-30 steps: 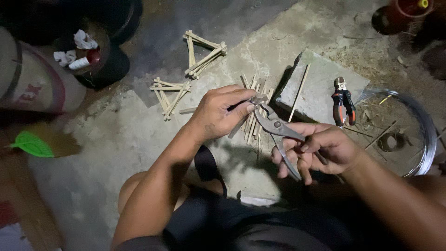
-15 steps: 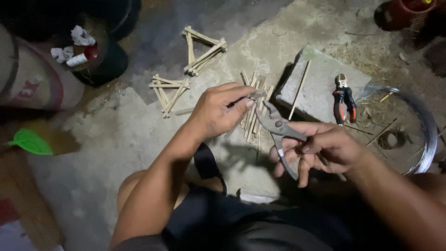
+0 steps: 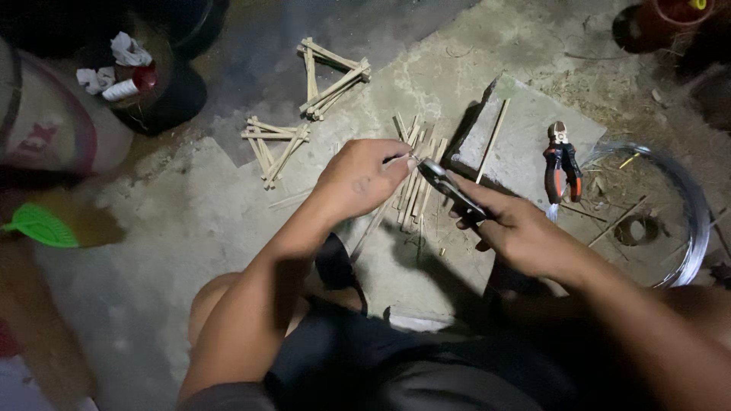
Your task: The person sits on the floor assembling small triangular frames from thin wooden sticks, using pliers to trim and crimp sticks and wire. They sort sticks into piles, cut pieces to length with pliers, twist wire around joints by hand, and set completed triangle frames aside with others.
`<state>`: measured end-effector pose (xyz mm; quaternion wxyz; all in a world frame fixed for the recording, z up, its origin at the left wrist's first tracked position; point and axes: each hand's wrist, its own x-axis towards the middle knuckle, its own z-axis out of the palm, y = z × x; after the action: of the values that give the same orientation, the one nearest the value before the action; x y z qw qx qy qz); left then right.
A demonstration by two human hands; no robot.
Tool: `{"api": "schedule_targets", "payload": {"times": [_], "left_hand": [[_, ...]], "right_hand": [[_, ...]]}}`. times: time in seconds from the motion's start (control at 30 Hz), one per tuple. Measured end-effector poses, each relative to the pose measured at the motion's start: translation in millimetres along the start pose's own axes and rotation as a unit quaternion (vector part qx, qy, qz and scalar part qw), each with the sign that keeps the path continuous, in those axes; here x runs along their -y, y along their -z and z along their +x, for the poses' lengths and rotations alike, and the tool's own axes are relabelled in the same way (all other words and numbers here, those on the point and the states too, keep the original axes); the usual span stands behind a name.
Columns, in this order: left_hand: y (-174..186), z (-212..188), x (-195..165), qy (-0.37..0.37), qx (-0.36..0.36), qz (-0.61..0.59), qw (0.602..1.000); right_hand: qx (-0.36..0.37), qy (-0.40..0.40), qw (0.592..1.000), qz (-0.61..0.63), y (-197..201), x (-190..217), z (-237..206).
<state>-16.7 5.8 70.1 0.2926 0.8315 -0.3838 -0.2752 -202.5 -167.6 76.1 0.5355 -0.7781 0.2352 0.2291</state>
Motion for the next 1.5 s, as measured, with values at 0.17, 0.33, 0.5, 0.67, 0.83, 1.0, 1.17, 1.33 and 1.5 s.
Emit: {"api": "schedule_targets", "payload": {"times": [0.17,0.33,0.5,0.67,0.83,1.0,1.17,1.33,1.5], "left_hand": [[-0.5,0.5,-7.4,-0.001,-0.031,-0.029,0.999],[4.0,8.1,-7.6,0.017,0.021,-0.001,1.0],[-0.5,9.3,-2.6,0.003,0.0,-0.014,1.0],[-5.8,12.6,3.6,0.003,0.008,0.022,1.0],[-7.5,15.5,11.6,-0.041,-0.009,-0.016,0.999],[-5.3,19.0,11.6,-0.037,0.026,0.003,0.999],[5.4,15.5,0.8,-0.032,0.046,0.039,0.998],[9.3,18.0,-12.3,0.027,0.05,0.088,0.995],[17.0,23.4,-10.2,0.014,0.035,0.067,0.997]], "right_hand": [[-0.028,0.008,0.999,-0.021,1.6,2.0,-0.1],[-0.067,0.067,0.995,-0.01,0.2,-7.7,3.3],[-0.022,0.09,0.993,0.068,7.8,-17.0,8.7],[-0.009,0.124,0.989,0.083,9.0,-29.8,16.4],[0.043,0.139,0.96,0.24,-0.5,-40.6,29.7],[0.032,0.162,0.965,0.203,-11.2,-38.6,25.6],[-0.097,0.093,0.976,-0.174,-15.0,-27.2,20.2],[-0.07,0.02,0.957,-0.281,-7.5,-19.5,24.7],[-0.035,0.147,0.988,-0.027,0.4,-12.1,28.8]]}}
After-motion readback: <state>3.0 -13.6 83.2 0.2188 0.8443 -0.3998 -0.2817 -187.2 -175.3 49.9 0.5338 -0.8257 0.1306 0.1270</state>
